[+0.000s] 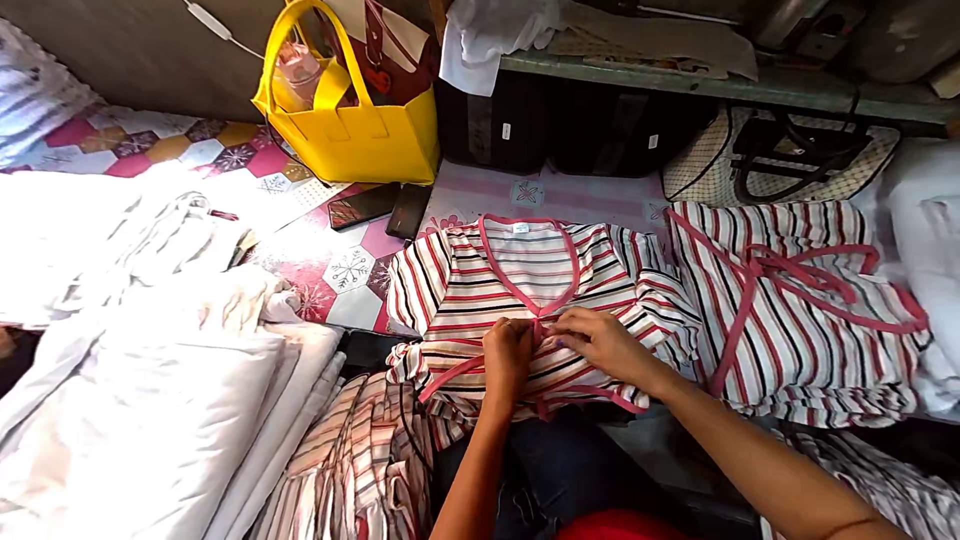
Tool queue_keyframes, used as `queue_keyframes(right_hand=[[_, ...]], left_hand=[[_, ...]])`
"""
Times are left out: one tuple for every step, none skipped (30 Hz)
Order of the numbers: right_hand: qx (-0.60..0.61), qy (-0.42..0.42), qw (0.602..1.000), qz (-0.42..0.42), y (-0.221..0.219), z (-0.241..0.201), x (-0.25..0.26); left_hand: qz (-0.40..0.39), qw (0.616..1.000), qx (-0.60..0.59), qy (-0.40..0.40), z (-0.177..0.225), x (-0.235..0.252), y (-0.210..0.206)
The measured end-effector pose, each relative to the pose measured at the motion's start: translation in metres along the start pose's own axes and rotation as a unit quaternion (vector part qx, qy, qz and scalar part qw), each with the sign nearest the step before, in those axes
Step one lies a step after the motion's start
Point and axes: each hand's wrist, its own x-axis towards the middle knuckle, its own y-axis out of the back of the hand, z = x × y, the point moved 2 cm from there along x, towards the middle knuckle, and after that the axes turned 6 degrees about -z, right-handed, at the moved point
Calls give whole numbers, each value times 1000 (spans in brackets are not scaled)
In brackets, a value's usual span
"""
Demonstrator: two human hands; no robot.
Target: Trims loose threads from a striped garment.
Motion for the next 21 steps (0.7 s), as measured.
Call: queue_keyframes(right_hand=[[46, -37, 998, 2, 6, -4, 1], [103, -86, 991, -2, 11, -9, 3], [165, -135, 977, -15, 15, -12, 5], [228, -173, 958, -37, 17, -14, 8], [276, -199, 938, -64, 19, -15, 9], [307, -215, 922, -95, 19, -15, 11], [324, -227, 910, -121, 18, -15, 12], [332, -238, 902, -137, 16, -14, 12], [337, -248, 897, -144, 13, -14, 12], [342, -257, 893, -142, 9, -13, 12], [346, -267, 889, -139, 6, -12, 11], [352, -279, 883, -137, 4, -12, 10], [362, -287, 876, -140, 4, -11, 9], [371, -294, 868, -149, 5, -11, 8], [379, -300, 861, -161, 7, -10, 7], [385, -305, 854, -172, 8, -9, 6], [385, -311, 849, -183, 9, -9, 7], [380, -316, 847, -194, 9, -8, 7], [372, -320, 847, -205, 9, -8, 9], [364, -323, 847, -214, 8, -9, 10], [358, -325, 847, -221, 7, -9, 12]], left_hand=[[5, 1000, -13, 2, -1, -2, 0], [8, 1000, -26, 9, -2, -4, 1], [5, 999, -40, 17, -1, -7, 2], [2, 998, -51, 23, -1, -9, 3], [1, 998, -60, 27, -2, -11, 3], [3, 997, -71, 29, -4, -12, 3], [1, 996, -86, 32, -6, -13, 4], [-3, 994, -103, 38, -8, -14, 4], [-10, 992, -117, 47, -9, -14, 5], [-16, 990, -132, 56, -10, -15, 5], [-20, 986, -149, 64, -10, -16, 6], [-24, 982, -173, 74, -10, -17, 6], [-27, 975, -205, 83, -10, -18, 6], [-29, 967, -236, 91, -11, -19, 5], [-30, 960, -262, 92, -12, -20, 4], [-28, 955, -282, 89, -13, -21, 2], [-25, 951, -297, 87, -13, -23, 1], [-22, 947, -307, 87, -13, -24, 1], [-21, 945, -315, 86, -13, -25, 2], [-20, 943, -320, 84, -13, -26, 2], [-21, 942, -324, 81, -12, -26, 2]])
